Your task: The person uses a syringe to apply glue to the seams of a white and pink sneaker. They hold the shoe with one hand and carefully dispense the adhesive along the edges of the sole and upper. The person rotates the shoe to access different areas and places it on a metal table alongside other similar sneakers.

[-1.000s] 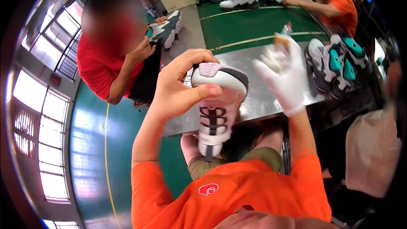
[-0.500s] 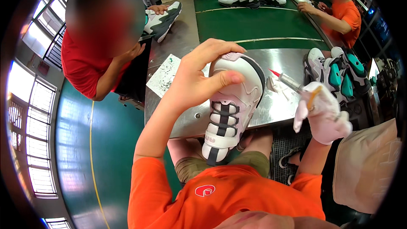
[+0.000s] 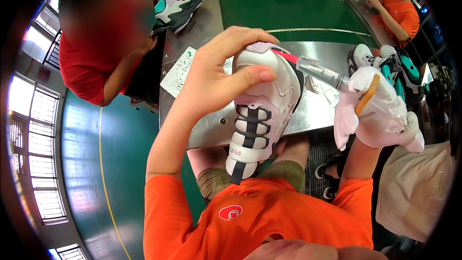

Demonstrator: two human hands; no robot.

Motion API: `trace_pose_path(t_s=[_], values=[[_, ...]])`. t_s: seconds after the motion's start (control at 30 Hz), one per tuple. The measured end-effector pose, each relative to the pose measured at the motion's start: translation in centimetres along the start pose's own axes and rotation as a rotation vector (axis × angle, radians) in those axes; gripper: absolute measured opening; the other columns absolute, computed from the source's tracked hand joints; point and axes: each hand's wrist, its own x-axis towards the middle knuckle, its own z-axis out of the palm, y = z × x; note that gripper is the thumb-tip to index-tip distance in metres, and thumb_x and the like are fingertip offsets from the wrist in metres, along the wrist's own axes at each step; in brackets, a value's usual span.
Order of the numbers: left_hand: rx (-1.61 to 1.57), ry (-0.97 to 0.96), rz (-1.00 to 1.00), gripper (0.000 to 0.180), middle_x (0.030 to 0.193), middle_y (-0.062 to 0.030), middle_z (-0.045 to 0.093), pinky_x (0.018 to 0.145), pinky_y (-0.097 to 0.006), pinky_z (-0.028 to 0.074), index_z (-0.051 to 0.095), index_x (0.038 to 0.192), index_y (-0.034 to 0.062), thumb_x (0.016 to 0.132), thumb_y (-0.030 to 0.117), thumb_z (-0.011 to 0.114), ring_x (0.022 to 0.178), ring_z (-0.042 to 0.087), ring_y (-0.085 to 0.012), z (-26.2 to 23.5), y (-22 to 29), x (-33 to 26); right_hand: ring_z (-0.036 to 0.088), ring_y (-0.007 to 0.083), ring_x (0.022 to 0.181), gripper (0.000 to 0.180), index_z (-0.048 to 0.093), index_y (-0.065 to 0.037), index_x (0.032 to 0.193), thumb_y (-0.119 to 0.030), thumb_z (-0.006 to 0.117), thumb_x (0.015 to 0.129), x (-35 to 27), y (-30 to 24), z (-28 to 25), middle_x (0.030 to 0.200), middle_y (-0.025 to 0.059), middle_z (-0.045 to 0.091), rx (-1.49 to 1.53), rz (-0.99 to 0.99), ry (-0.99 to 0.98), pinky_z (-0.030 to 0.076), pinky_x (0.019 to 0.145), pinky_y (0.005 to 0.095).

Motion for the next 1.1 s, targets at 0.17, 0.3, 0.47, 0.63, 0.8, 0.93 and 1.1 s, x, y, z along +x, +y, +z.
trace_pose_path(t_s=[0.17,0.3,0.47,0.63,0.8,0.93,1.1], values=[[-0.113,0.099,-0.057,0.041,0.107,-0.004,0.065,0.087,-0.027,0.047,0.066,0.115,0.0047,0.08,0.02,0.079,0.098,0.06,-0.0137,0.4,-0.6,-0.6,0.067,0.0286,0.07,0.092,0.042,0.012,0.128,-0.033,0.084,0.061,1.2,-0.7,-0.9,0.081,0.0203,0.063,0.073,0.141,-0.013,0.058,0.061,0.0339],[-0.212,0.151,-0.108,0.043,0.111,-0.0047,0.064,0.091,-0.026,0.048,0.062,0.12,-0.0001,0.083,0.016,0.077,0.101,0.06,-0.0127,-0.1,-1.5,-1.2,0.067,0.0285,0.071,0.09,0.043,0.012,0.127,-0.031,0.085,0.06,1.7,0.0,-1.4,0.081,0.0203,0.063,0.122,0.183,0.069,0.058,0.061,0.0338],[-0.291,0.294,-0.153,0.044,0.11,-0.007,0.065,0.089,-0.026,0.049,0.06,0.123,-0.004,0.086,0.015,0.075,0.099,0.061,-0.0132,-1.1,-3.7,-1.8,0.067,0.0293,0.072,0.091,0.042,0.011,0.127,-0.032,0.085,0.06,2.7,2.7,-2.8,0.082,0.0204,0.062,0.146,0.137,0.093,0.058,0.061,0.0345],[-0.255,0.447,-0.223,0.046,0.106,-0.0074,0.067,0.084,-0.024,0.049,0.06,0.122,-0.0048,0.091,0.028,0.071,0.095,0.061,-0.0122,0.3,-5.1,-3.3,0.066,0.0301,0.072,0.093,0.041,0.011,0.128,-0.033,0.086,0.06,1.6,5.1,-4.4,0.084,0.0206,0.061,0.184,0.131,0.09,0.058,0.061,0.0351],[-0.282,0.498,-0.235,0.042,0.105,-0.0069,0.067,0.083,-0.022,0.047,0.06,0.122,-0.0054,0.095,0.026,0.065,0.093,0.061,-0.0103,0.9,-6.2,-4.6,0.066,0.0308,0.073,0.094,0.04,0.01,0.128,-0.035,0.086,0.06,0.4,7.2,-4.7,0.085,0.0208,0.061,0.206,0.109,0.097,0.058,0.061,0.0357],[-0.305,0.543,-0.246,0.041,0.105,-0.0075,0.066,0.084,-0.022,0.048,0.059,0.122,-0.0066,0.097,0.025,0.063,0.094,0.061,-0.0106,3.5,-5.7,-5.9,0.066,0.0315,0.073,0.095,0.04,0.01,0.129,-0.036,0.086,0.06,-2.4,8.1,-4.7,0.086,0.0209,0.06,0.229,0.105,0.088,0.058,0.061,0.0362],[-0.337,0.575,-0.259,0.039,0.107,-0.0094,0.066,0.085,-0.024,0.05,0.058,0.123,-0.0083,0.099,0.023,0.059,0.096,0.063,-0.0135,3.7,-5.7,-5.9,0.066,0.0322,0.074,0.096,0.039,0.009,0.13,-0.037,0.086,0.06,-3.1,8.7,-5.0,0.088,0.0211,0.06,0.251,0.107,0.087,0.058,0.061,0.0368]])
